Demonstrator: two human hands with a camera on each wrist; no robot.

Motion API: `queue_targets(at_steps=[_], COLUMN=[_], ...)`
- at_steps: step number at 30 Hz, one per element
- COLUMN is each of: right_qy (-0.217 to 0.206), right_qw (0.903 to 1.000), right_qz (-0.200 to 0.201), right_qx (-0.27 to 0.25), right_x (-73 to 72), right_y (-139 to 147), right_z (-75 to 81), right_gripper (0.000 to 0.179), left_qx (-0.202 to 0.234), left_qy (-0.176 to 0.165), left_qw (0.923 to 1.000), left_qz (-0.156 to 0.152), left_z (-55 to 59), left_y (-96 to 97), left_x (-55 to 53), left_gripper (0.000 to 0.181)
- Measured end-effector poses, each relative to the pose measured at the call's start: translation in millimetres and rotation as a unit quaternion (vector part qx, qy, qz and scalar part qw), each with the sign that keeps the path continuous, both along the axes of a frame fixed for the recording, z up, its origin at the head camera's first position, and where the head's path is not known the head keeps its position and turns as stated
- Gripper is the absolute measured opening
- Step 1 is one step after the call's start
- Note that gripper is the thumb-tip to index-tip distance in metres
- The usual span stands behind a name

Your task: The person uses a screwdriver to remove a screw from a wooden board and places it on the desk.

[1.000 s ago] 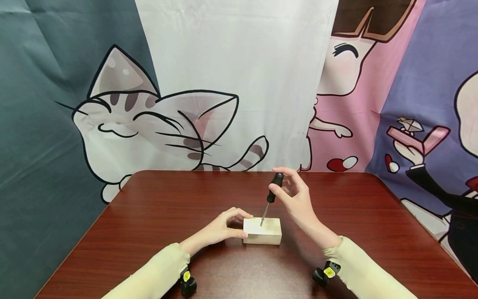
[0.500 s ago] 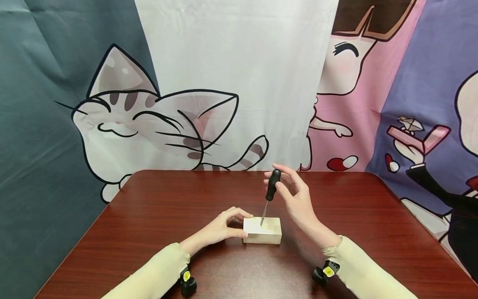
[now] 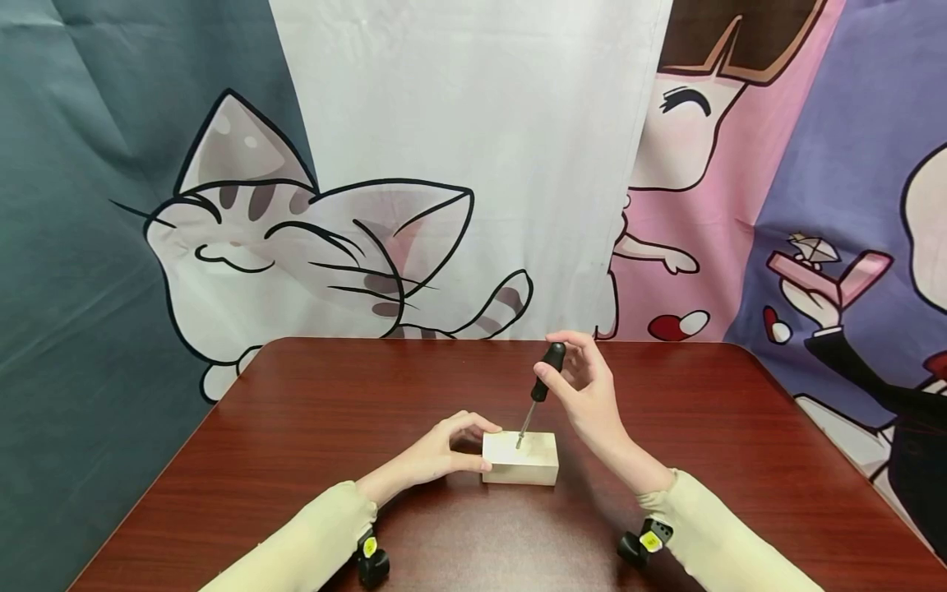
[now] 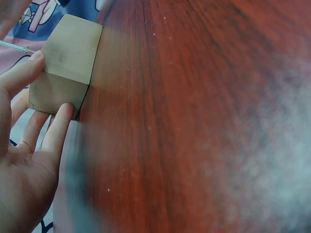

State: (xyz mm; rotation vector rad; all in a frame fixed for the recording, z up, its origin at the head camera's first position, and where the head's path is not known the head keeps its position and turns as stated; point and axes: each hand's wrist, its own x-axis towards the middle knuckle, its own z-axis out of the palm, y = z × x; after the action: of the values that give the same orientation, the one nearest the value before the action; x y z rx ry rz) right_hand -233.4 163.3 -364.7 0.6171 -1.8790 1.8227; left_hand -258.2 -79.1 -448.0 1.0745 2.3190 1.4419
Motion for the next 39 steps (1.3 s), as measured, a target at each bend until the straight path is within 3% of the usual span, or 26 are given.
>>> queue_targets(at_steps=[7,14,17,24,26,39], right_qy=[-0.002,0.008,0.007,-0.008,-0.011,-0.010], right_qw=[0.9999,0.9972,0.9961,0.9997,0.9994,0.9996], right_qz=[0.005,0.074,0.085,-0.013,-0.025,0.004], right_qx=[0.014,-0.010,-0.024,0.018,0.022,0.026], right_x=[1.4,1.0,0.6,3.4,3.8,4.6], right_y=[2.8,2.1,0.4,-1.0,-1.0,3.4], right_z=[0.7,1.2,2.0,1.8,2.0,3.4], right_gripper=[0.044,0.044,0.039,0.038,0.040,0.044], left_qx=[-0.003,-0.005,-0.004,0.003,0.008,0.012], left_qy=[-0.003,-0.003,-0.002,-0.007,-0.013,-0.040], left_qw=[1.0000,1.0000,0.9999,1.0000,0.9999,0.9991], left_qz=[0.002,0.007,0.009,0.003,-0.003,-0.012], left_z=[0.3,0.0,-1.1,-3.6,-3.4,-2.7], left_y=[-0.1,-0.4,-0.6,-0.4,-0.1,0.4], left_x=[-0.1,0.4,-0.1,-0.6,-0.4,-0.3], left_gripper=[0.046,0.046,0.045,0.046,0.046,0.045])
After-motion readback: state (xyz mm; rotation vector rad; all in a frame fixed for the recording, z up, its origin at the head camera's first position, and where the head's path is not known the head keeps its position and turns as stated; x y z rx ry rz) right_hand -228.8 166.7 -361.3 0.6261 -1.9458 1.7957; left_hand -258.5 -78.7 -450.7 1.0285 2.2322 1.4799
